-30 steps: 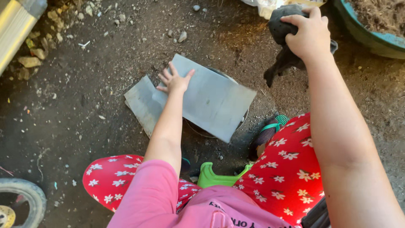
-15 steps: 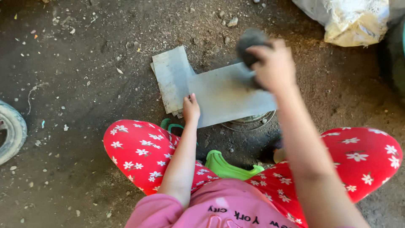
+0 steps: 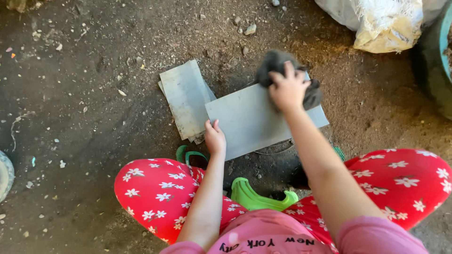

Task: The person sits on the ground and wipes rectangular plates with a dark cloth. They repeatedly rub the surface of each plate, flip it over to clean the other side, and then place it on a growing stack.

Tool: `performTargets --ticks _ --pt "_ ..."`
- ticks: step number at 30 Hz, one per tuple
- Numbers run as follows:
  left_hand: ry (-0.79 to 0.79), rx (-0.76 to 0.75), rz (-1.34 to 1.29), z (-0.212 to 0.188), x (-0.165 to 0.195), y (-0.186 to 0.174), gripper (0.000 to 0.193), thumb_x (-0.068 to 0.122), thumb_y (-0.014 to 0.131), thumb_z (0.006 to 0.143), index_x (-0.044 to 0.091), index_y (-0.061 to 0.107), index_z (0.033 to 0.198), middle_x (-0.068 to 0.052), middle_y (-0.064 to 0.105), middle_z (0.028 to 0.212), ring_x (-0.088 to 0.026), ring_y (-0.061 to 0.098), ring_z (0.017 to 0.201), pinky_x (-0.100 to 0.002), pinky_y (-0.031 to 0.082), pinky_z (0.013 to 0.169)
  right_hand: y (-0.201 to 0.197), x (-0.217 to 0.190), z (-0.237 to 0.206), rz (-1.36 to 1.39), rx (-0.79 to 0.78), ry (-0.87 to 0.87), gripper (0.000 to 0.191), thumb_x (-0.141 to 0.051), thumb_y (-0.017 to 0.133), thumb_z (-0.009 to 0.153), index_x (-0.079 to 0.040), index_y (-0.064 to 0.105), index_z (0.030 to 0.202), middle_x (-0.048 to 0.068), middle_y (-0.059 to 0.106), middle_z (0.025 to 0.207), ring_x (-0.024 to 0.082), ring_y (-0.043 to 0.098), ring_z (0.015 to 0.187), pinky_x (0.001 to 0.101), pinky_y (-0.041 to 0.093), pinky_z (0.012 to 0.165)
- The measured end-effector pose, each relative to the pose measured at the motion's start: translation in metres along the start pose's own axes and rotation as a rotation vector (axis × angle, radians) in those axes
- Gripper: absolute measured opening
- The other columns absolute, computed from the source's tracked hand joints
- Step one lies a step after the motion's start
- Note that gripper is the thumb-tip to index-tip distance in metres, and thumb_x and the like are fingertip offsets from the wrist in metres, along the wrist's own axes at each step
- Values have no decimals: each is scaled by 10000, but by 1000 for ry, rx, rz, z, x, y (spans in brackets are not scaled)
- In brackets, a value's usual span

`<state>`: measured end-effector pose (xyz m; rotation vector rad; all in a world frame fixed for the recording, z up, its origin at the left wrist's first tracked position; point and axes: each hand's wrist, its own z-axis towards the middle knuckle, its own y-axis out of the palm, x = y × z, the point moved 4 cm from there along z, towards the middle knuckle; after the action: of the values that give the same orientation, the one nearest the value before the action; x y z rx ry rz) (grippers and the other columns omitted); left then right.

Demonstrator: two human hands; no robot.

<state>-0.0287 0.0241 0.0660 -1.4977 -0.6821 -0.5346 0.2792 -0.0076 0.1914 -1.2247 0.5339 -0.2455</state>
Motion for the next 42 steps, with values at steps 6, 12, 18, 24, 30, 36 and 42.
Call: performTargets --ticks 6,12,18,24,30,36,42 --pt "51 73 -70 7 5 2 397 370 521 1049 39 598 1254 -274 717 978 -470 684 909 -528 539 759 -34 142 3 10 92 439 258 -213 704 862 -228 759 1114 182 476 1420 492 489 1177 564 484 889" --pt "-5 48 -161 2 5 8 350 334 487 1084 16 611 1164 -290 704 1013 -501 651 946 -546 516 777 -119 119 -31 35 321 121 275 -99 746 858 -239 791 1091 169 548 1443 444 545 1202 522 529 994" --pt "-2 83 -73 9 0 9 341 331 472 1093 20 607 1131 -290 704 1020 -504 647 950 -563 497 786 -62 -72 -119 -94 -102 -171 404 -172 705 767 -401 788 1089 122 509 1480 485 512 1201 609 475 851" --pt "-37 74 -121 5 -2 5 326 319 452 1080 28 589 1131 -275 700 1020 -491 657 945 -547 508 778 -27 -8 -160 -53 142 -173 321 -215 731 788 -365 796 1064 69 571 1416 365 552 1103 555 445 816" --pt "-234 -125 -348 28 1 -4 361 352 548 1088 41 606 1260 -179 680 1223 -389 605 1150 -481 480 947 -64 194 -100 45 25 542 323 -190 657 874 -359 789 1116 122 480 1420 464 462 1216 601 445 975" --pt "-46 -169 -789 42 55 -23 520 276 708 988 -21 574 1393 -101 631 1361 -177 560 1269 -328 412 1090 -165 177 -30 224 369 39 420 7 605 873 -196 781 1197 223 516 1374 456 516 1282 498 440 1140" --pt "544 -233 -721 -7 146 -79 233 201 669 1051 54 661 1232 -31 715 992 -112 638 912 -279 533 850 -229 -10 -44 229 374 -490 592 52 657 835 -186 760 1368 132 471 1561 340 459 1440 420 388 1231"
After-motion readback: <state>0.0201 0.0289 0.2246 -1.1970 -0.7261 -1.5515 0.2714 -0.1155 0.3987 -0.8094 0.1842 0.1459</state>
